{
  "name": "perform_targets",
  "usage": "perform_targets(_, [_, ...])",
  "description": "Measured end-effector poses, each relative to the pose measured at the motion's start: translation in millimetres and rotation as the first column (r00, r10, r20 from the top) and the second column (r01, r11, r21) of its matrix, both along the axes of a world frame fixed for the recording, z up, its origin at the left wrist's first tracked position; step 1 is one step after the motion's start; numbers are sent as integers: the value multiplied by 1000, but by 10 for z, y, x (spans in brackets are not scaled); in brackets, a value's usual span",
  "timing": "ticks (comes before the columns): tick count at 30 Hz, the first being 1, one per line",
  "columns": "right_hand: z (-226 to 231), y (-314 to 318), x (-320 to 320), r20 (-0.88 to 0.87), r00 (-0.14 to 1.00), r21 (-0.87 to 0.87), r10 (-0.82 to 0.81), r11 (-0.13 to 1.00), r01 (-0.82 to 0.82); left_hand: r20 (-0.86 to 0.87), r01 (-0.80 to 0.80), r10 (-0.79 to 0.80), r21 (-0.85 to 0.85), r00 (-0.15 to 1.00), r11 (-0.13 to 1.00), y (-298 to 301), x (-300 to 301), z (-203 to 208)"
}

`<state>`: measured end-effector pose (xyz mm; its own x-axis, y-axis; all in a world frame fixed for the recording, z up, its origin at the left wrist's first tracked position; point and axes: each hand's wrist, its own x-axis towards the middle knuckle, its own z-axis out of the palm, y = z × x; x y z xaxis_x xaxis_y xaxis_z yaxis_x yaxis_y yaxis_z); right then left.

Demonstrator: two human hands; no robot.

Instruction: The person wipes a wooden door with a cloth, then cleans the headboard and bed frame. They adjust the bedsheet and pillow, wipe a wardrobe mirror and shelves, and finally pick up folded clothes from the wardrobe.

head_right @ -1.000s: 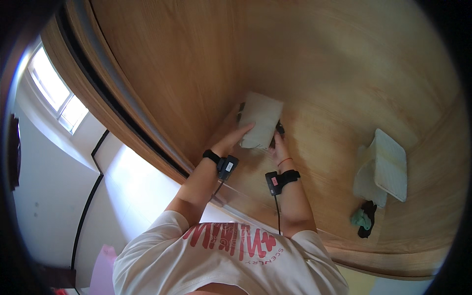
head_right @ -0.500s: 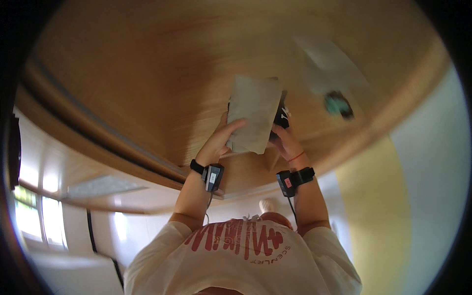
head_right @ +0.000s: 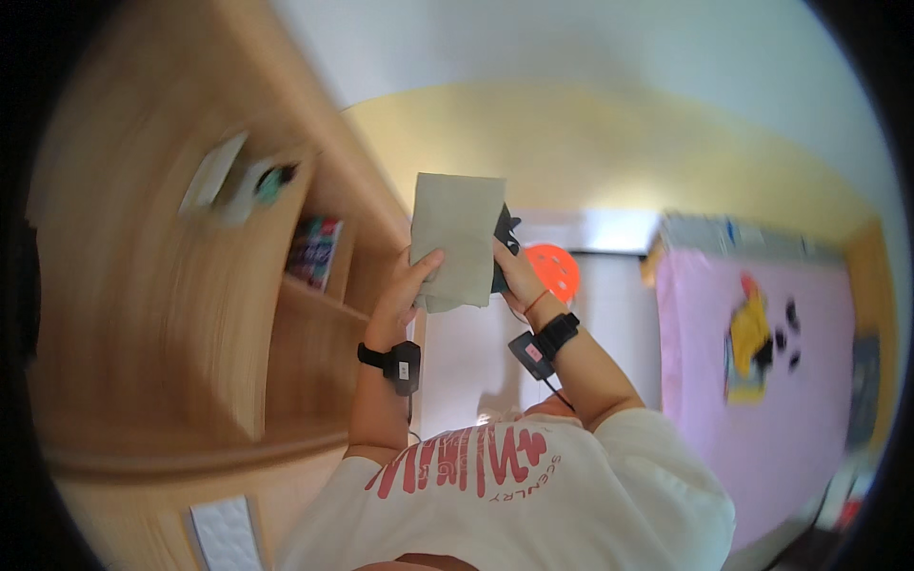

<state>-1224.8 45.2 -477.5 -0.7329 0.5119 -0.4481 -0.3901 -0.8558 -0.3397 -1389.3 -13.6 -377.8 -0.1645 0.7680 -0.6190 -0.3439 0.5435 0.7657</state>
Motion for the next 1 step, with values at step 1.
perform_targets(1, [-81,69,-32,-9,1000,42,27,999,-27,-1,7,-7,-1,1000,1000,30,14,8])
